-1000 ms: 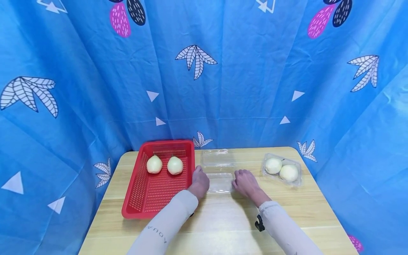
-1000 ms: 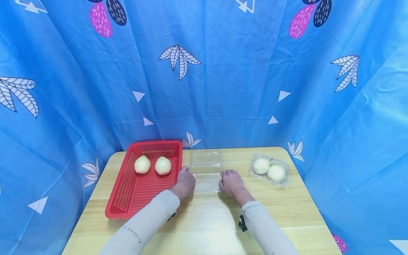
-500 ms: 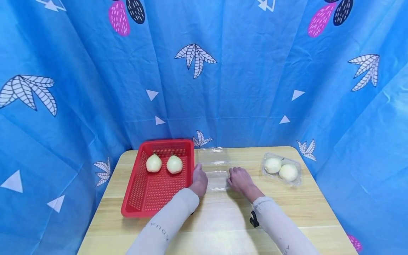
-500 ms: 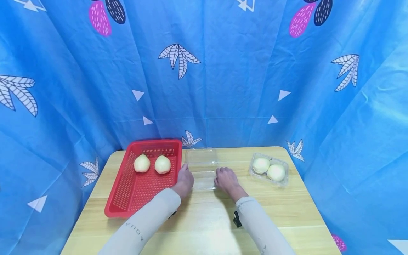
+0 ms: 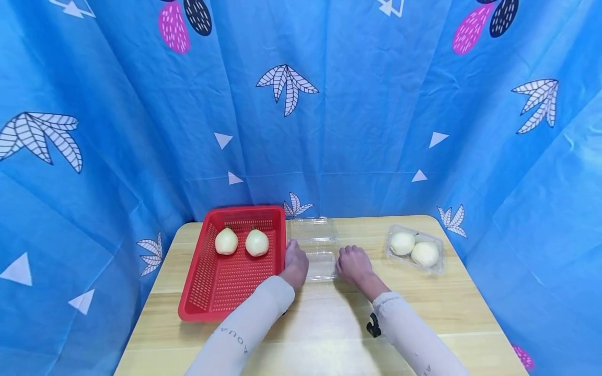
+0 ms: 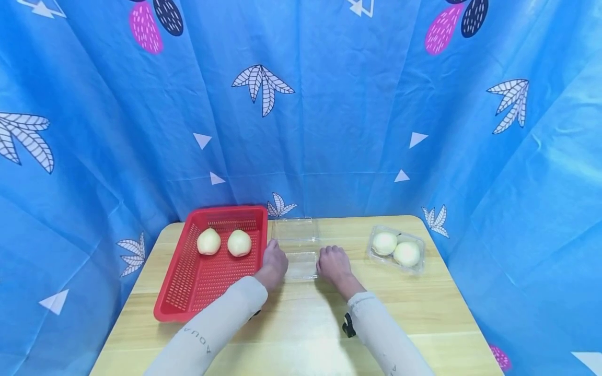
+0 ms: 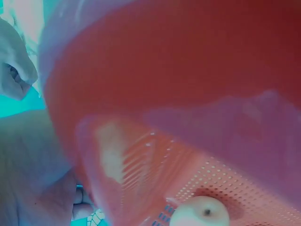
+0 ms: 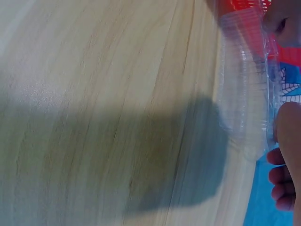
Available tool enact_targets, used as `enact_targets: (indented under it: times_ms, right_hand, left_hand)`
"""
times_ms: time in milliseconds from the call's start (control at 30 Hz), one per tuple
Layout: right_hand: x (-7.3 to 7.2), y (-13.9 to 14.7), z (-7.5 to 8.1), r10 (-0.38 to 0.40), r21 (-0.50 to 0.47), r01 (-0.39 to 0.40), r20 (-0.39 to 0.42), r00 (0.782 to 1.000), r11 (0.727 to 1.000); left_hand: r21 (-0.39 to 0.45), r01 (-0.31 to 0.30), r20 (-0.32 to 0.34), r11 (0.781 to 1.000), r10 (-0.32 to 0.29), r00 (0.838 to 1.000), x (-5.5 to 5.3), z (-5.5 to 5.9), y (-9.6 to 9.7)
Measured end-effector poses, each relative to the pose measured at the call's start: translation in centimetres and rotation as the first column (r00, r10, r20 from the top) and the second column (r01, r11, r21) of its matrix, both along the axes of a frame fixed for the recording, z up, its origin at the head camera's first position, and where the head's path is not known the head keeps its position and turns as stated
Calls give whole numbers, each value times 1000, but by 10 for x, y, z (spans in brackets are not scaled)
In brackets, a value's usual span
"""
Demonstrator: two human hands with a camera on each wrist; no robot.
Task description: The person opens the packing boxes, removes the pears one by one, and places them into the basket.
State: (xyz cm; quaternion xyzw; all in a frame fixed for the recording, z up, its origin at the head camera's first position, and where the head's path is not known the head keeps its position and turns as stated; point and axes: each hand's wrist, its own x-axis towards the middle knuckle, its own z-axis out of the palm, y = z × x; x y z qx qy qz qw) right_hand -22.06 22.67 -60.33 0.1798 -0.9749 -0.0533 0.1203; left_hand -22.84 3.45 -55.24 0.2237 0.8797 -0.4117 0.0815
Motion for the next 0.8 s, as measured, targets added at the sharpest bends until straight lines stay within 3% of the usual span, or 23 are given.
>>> enact_targets:
  times_ms: [233,400,533,633,733,800]
  right_hand:
    - [2,9,7,-25,4,25,-43,999,1000]
    - [2,23,10,-42,-31,40,-58,997,999]
    - [5,36,15,-47,-38,44,-81,996,998]
    - [9,47,22,-36,-58,28,-145,989,998]
    - [18,63,29,-37,-88,20,-193,980,996]
    - [26,77,31,-53,-107,32,-205,977,994]
  left_hand:
    - [103,24,39,994,-28,999,-6,10,9]
    - [235,74,37,969,-85,996,-15,20,23]
    - [361,87,28,929,-104,994,-20,25,39]
    - [441,66,41,895,-93,995,-20,26,50]
    - [531,15,89,847,-74,993,-18,25,63]
    - [595,-24,137,804,-72,988,-16,23,73]
